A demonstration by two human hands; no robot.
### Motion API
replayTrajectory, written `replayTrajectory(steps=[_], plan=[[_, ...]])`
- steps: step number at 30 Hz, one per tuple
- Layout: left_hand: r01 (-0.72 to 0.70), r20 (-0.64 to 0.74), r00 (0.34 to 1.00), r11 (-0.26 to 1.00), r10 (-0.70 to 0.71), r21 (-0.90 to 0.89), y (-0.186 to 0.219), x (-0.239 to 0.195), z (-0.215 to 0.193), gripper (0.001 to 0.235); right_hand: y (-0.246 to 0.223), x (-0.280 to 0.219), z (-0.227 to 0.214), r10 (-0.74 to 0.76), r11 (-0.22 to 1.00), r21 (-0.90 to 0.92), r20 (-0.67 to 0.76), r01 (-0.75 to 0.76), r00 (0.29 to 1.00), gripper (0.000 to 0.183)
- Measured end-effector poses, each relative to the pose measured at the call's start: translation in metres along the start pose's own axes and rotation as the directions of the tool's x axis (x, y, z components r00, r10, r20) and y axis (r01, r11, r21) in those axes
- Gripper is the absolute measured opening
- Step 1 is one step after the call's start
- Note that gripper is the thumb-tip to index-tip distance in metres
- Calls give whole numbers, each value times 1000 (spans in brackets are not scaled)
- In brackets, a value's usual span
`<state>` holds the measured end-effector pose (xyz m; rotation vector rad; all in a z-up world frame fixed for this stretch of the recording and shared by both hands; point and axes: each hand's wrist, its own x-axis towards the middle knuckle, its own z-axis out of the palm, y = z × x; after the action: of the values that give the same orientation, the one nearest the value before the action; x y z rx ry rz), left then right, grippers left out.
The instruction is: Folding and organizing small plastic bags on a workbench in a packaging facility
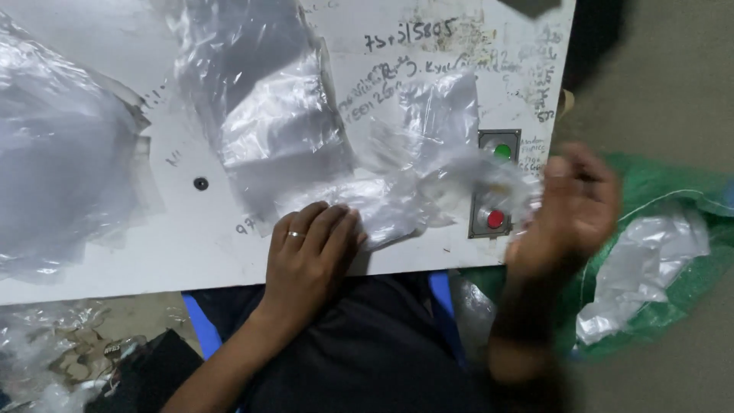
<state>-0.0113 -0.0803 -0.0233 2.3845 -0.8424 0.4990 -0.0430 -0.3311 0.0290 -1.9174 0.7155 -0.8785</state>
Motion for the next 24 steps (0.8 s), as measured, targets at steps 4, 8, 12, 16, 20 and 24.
replayTrajectory(steps=[4, 8, 12, 16, 20, 24], plan=[[81, -81, 992, 978, -98, -190, -15, 2, -10, 18, 4, 10, 1, -325, 942, -50, 95, 331, 941, 13], [501, -180, 781, 771, -599, -392, -49, 21, -18, 36, 6, 0, 45, -314, 870, -124, 605, 477, 732, 31], [639, -16, 674, 593, -739, -490, -60, 71, -38, 70, -2, 3, 44, -82, 974, -131, 552, 184, 830, 15], [742, 156, 670, 651, -726, -159, -99, 90, -22, 85, 18, 7, 37, 265, 935, 103, 427, -338, 865, 16], [763, 341, 644, 545, -685, -348, -86, 106, -43, 61, 56, 39, 24, 520, 390, 643, 436, -659, 734, 2], [287, 74, 951, 763, -301, -579, -65, 47, -71, 35, 42, 51, 22, 465, 73, 755, 552, -652, 692, 16]])
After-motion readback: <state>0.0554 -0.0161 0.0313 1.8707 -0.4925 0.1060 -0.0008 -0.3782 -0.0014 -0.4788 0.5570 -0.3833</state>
